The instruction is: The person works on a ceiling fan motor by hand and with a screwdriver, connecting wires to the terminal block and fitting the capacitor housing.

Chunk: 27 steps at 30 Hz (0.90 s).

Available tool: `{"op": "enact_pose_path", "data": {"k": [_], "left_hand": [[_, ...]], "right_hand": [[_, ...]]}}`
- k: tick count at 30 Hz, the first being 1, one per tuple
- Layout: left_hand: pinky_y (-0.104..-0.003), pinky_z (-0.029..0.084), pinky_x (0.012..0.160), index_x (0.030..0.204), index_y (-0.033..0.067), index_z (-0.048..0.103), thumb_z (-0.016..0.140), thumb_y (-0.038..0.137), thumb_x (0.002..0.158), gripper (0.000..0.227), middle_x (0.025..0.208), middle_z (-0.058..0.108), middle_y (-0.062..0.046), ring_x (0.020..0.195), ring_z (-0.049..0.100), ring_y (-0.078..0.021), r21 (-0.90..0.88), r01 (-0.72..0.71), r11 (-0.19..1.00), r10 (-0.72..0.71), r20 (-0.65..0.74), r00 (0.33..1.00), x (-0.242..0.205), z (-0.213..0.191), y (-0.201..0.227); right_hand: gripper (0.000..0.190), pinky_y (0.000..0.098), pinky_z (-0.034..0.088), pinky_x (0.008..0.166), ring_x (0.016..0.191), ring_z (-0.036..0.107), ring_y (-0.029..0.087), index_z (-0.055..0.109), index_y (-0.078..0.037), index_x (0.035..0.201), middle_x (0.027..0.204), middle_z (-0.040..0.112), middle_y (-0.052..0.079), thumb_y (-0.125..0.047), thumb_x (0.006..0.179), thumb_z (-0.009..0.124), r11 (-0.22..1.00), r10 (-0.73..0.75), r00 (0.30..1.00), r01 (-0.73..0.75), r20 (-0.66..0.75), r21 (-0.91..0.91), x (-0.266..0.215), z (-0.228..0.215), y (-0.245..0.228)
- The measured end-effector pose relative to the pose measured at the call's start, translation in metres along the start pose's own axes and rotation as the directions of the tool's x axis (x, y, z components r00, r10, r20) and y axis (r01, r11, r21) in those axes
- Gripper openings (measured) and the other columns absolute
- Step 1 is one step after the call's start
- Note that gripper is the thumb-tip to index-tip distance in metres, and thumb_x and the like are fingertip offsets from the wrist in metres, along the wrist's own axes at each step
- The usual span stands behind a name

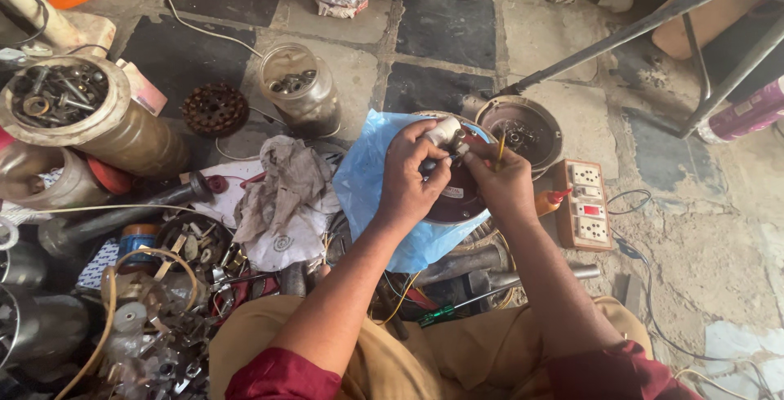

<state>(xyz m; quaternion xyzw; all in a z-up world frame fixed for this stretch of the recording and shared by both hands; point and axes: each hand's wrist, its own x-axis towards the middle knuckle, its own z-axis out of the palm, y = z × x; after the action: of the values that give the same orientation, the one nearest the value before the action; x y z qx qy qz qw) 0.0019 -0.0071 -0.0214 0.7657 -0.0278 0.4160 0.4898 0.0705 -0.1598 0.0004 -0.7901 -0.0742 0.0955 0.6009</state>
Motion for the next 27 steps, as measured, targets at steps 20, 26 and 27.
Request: {"op": "enact_pose_path", "data": {"k": [20,26,27], "left_hand": [[-0.044,0.052,0.105,0.089,0.0032,0.06,0.071,0.001,0.08,0.015,0.13,0.064,-0.017,0.121,0.065,-0.0346,-0.069,0.037,0.997,-0.039,-0.04,0.998,0.003,0.01,-0.011],[-0.042,0.054,0.102,0.085,0.0044,0.062,0.075,0.003,0.077,0.015,0.128,0.064,-0.015,0.12,0.065,-0.0335,0.008,0.054,0.999,-0.053,-0.077,0.996,0.002,0.02,-0.008],[-0.041,0.054,0.101,0.085,0.0048,0.063,0.076,0.003,0.076,0.016,0.127,0.064,-0.014,0.119,0.065,-0.0333,0.039,0.054,0.998,-0.051,-0.088,0.995,0.002,0.021,-0.007]], "right_hand": [[0.021,0.023,0.047,0.052,0.058,0.059,0.005,0.077,-0.004,0.107,0.072,0.068,0.0,-0.018,0.091,0.076,0.997,-0.016,0.999,0.013,-0.03,-0.078,-0.007,0.005,-0.008],[0.021,0.023,0.048,0.052,0.059,0.059,0.005,0.077,-0.004,0.107,0.073,0.069,0.001,-0.017,0.091,0.076,0.997,-0.016,0.999,0.013,-0.031,-0.082,-0.005,0.003,-0.004],[0.021,0.0234,0.048,0.052,0.059,0.06,0.006,0.077,-0.003,0.107,0.073,0.069,0.001,-0.017,0.091,0.076,0.995,-0.013,0.999,0.009,-0.037,-0.095,-0.004,0.003,-0.004]]}}
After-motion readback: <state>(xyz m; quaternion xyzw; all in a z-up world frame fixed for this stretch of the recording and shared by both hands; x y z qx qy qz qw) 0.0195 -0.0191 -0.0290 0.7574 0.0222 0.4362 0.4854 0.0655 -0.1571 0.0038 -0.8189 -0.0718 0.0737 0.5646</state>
